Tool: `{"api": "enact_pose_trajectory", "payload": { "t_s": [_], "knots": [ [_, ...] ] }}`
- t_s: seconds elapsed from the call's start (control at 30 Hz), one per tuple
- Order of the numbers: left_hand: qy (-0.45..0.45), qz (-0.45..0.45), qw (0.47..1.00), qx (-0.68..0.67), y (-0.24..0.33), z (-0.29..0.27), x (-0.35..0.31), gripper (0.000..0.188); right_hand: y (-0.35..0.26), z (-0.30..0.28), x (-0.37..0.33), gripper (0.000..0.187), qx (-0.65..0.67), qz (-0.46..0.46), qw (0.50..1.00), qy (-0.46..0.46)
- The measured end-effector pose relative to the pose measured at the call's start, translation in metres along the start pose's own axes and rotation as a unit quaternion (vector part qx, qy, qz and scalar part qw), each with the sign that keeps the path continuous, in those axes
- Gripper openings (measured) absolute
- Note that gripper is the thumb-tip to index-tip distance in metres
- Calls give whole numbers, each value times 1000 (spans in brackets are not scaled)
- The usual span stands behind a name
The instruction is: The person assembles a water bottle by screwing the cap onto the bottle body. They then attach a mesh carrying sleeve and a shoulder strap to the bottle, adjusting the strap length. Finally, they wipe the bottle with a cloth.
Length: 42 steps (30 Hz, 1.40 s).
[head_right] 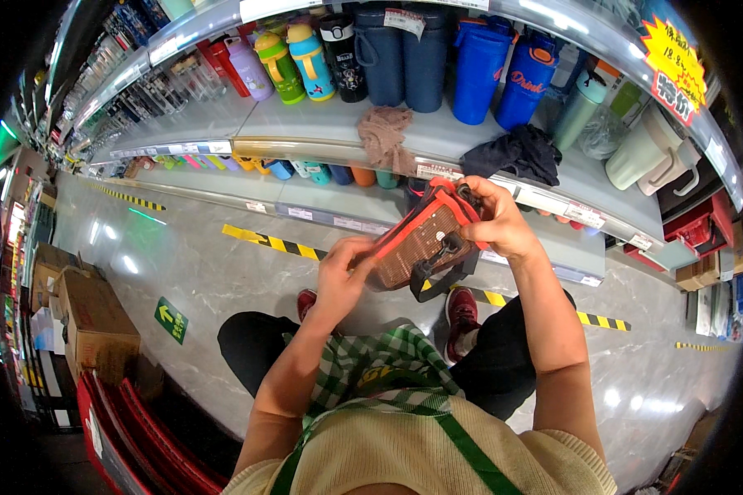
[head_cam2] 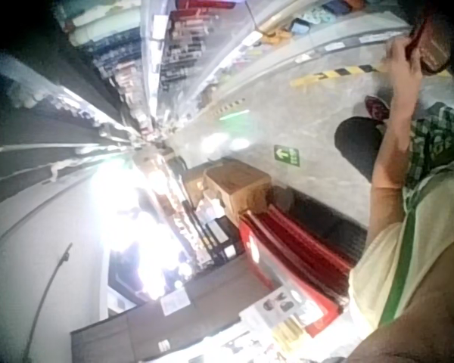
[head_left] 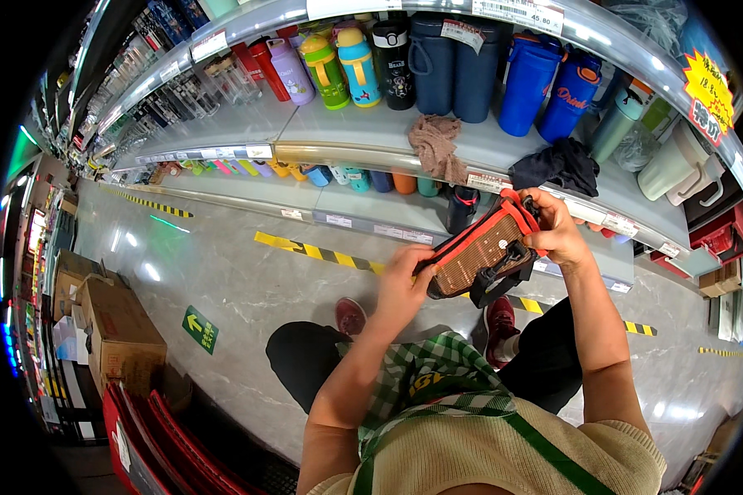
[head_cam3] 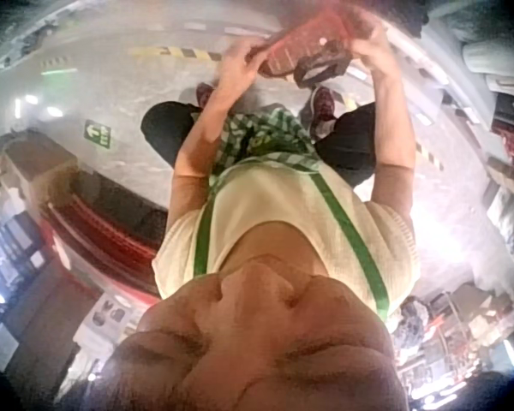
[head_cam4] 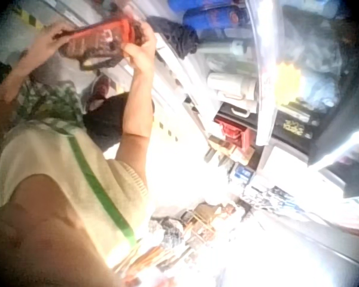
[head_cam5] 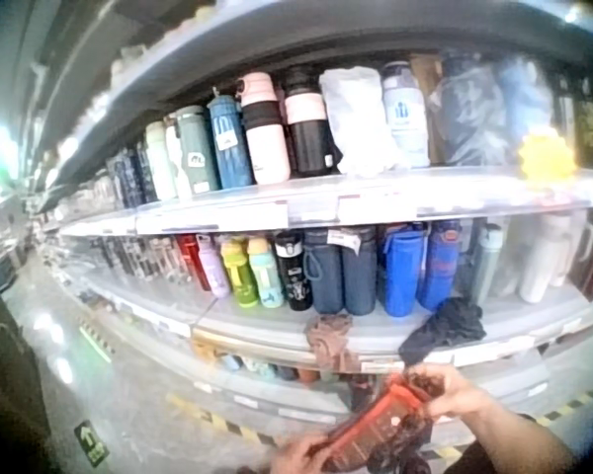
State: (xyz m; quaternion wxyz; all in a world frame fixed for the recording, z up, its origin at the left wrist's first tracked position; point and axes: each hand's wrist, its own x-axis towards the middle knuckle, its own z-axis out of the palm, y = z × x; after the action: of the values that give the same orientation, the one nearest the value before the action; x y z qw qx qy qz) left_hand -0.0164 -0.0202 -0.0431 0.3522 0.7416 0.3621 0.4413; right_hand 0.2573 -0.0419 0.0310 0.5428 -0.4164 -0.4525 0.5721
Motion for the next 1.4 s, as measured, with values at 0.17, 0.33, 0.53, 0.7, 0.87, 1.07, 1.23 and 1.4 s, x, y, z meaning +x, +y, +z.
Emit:
{"api": "enact_pose_trajectory", "payload": {
  "t_s": [0.17, 0.33, 0.53, 0.7, 0.87, 1.07, 1.23, 1.4],
  "knots": [
    [-31, -53, 997, -56, -8, 1, -4, 24, 1, -2, -1, 57, -19, 14, 1000, -9],
    [-219, -175, 895, -346, -3, -3, -3, 45, -9, -6, -7, 62, 46, 0, 999, -16],
    [-300, -334, 622, -642, -2, 34, -33, 85, 6, -13, -8, 65, 121, 3, 990, -69],
    [-306, -314, 452, -777, 17, 34, -27, 66, 9, -9, -3, 53, 120, 8, 992, -31],
    [-217, -322, 518, -762, 13, 25, -20, 57, 4, 2, 3, 38, -303, -167, 930, 126],
    [-159, -200, 663, -703, 11, 16, -6, 56, -16, 81, -38, 24, -417, -432, 799, 28],
    [-143, -155, 701, -681, 7, 17, -3, 53, 10, 107, -42, 24, -419, -337, 843, -13],
    [-129, -125, 743, -645, 10, 19, -2, 61, 9, 102, -40, 19, -412, -265, 870, -50]
  ]
}}
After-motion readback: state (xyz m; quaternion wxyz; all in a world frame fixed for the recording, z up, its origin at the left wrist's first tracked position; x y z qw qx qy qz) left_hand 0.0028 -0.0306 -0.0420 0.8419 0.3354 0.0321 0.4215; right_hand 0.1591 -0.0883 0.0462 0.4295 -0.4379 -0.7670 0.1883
